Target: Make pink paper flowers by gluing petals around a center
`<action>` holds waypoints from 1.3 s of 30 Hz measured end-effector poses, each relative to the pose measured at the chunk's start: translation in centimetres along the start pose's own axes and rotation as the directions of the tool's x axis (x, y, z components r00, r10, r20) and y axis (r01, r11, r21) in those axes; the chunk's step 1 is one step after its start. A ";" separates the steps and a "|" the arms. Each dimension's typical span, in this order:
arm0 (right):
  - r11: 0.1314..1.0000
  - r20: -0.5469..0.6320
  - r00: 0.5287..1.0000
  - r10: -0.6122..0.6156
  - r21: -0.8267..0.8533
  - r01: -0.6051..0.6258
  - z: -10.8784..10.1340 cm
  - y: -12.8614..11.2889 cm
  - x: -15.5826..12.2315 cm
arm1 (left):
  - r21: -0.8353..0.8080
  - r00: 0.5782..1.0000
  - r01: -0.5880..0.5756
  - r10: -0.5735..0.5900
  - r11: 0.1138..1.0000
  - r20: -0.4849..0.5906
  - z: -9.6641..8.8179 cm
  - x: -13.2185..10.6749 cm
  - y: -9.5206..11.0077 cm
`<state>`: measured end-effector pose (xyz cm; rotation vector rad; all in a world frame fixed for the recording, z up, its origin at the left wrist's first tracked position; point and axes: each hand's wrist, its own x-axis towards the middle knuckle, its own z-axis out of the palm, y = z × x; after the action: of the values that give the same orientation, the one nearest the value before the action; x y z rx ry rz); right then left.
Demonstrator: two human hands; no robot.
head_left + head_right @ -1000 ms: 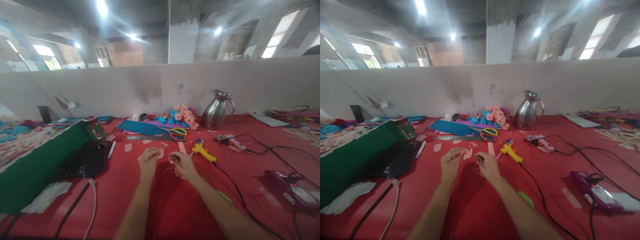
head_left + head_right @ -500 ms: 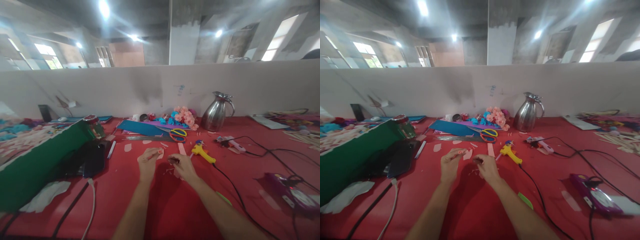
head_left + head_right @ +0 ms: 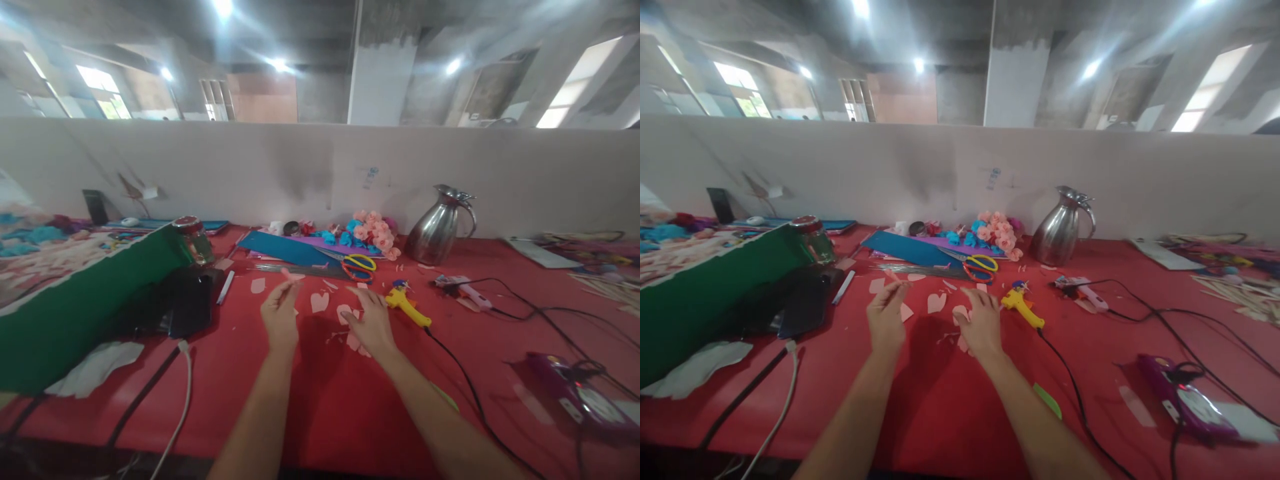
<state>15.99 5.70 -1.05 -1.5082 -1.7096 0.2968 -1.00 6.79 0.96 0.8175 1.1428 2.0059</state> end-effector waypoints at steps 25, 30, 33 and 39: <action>0.912 0.217 0.947 0.237 -0.385 -0.140 5.3 -2.8 4.5 | -0.061 0.858 0.496 -0.477 0.866 0.188 -1.0 1.0 -0.9; 0.947 0.230 0.953 0.196 -0.295 -0.124 4.7 -2.7 4.6 | -0.037 0.853 0.497 -0.480 0.867 0.207 -1.0 1.0 -0.8; 0.971 0.235 0.956 0.176 -0.199 -0.130 4.2 -2.2 4.6 | -0.032 0.857 0.489 -0.473 0.872 0.207 -1.0 1.0 -0.7; 0.970 0.128 0.987 0.099 -0.236 -0.066 3.1 -1.7 4.3 | -0.051 0.860 0.487 -0.469 0.872 0.199 -0.8 0.8 -0.7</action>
<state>12.83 10.18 -0.17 -1.7675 -1.8445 0.2583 -1.91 7.31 0.18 0.5772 1.0120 1.5263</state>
